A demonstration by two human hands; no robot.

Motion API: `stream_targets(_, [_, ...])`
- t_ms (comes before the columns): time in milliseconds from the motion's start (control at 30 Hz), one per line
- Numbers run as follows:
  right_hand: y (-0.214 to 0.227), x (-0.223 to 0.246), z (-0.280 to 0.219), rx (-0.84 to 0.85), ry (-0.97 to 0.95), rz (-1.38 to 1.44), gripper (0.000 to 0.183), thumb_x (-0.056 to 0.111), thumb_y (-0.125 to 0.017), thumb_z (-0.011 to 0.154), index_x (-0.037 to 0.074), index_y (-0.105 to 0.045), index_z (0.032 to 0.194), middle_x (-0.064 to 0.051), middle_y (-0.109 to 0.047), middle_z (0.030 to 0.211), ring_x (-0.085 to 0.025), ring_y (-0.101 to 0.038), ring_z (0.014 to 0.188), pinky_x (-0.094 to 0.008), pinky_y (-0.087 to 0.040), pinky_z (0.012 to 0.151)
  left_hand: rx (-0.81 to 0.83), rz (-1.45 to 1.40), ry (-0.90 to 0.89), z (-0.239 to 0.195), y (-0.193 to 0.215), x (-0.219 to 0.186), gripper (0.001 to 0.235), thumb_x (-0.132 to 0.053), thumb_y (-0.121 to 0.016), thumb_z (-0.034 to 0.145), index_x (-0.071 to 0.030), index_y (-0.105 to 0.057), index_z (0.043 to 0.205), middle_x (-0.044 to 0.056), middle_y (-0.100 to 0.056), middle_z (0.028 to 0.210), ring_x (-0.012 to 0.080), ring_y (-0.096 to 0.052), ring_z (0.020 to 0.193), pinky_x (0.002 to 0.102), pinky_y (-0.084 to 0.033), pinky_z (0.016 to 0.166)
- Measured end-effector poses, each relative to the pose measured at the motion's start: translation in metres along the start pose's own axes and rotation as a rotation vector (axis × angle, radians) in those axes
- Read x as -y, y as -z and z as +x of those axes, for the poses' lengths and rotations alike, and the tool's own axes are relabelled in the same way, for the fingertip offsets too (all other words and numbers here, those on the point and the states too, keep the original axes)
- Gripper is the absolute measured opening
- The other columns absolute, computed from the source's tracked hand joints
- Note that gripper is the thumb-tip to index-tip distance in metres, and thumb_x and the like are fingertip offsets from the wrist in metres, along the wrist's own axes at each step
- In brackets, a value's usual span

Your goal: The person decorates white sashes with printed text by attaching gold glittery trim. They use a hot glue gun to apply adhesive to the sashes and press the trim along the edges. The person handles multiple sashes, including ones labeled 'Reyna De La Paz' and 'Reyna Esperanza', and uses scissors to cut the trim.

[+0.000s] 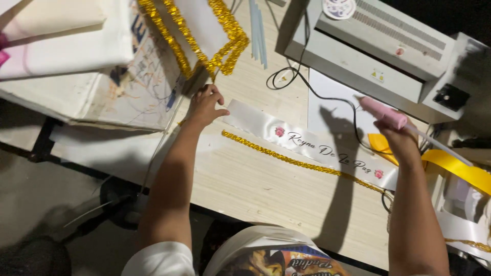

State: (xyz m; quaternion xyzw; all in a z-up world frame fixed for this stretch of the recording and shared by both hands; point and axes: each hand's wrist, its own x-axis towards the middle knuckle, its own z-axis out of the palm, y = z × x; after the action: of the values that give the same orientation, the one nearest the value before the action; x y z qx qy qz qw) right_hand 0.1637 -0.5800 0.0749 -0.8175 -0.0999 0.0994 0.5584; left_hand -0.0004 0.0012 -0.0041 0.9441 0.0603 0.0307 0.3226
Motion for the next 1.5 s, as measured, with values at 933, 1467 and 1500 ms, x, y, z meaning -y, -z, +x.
stream_targets(933, [-0.014,-0.069,-0.093,-0.412,0.333,-0.961,0.027,0.016,-0.087,0.101,0.001,-0.069,0.115,-0.017,-0.069,0.112,-0.037,-0.064,0.112,-0.045,-0.051,0.099,-0.334,0.086,0.026,-0.113,-0.011,-0.037,0.025,-0.025,-0.082,0.089,-0.005,-0.072,0.101,0.015,-0.069,0.106,0.0294,-0.065,0.099,0.042,-0.053,0.088])
stream_targets(1467, [-0.311,0.094,-0.112,0.128,0.715,-0.551,0.016,0.005,-0.077,0.085,0.001,-0.073,0.1,-0.012,-0.069,0.09,-0.03,-0.061,0.079,-0.042,-0.049,0.069,-0.445,0.185,0.054,-0.134,-0.051,-0.058,0.031,-0.025,-0.086,0.079,-0.012,-0.072,0.104,0.002,-0.064,0.112,0.0271,-0.056,0.11,0.044,-0.045,0.097])
stream_targets(1500, [-0.311,0.088,-0.112,0.147,0.711,-0.573,0.016,0.005,-0.076,0.085,0.002,-0.072,0.1,-0.012,-0.069,0.091,-0.03,-0.06,0.08,-0.042,-0.048,0.07,-0.422,0.198,0.039,-0.137,-0.043,-0.063,0.031,-0.026,-0.087,0.08,-0.012,-0.072,0.103,0.0,-0.064,0.112,0.0268,-0.056,0.109,0.043,-0.044,0.095])
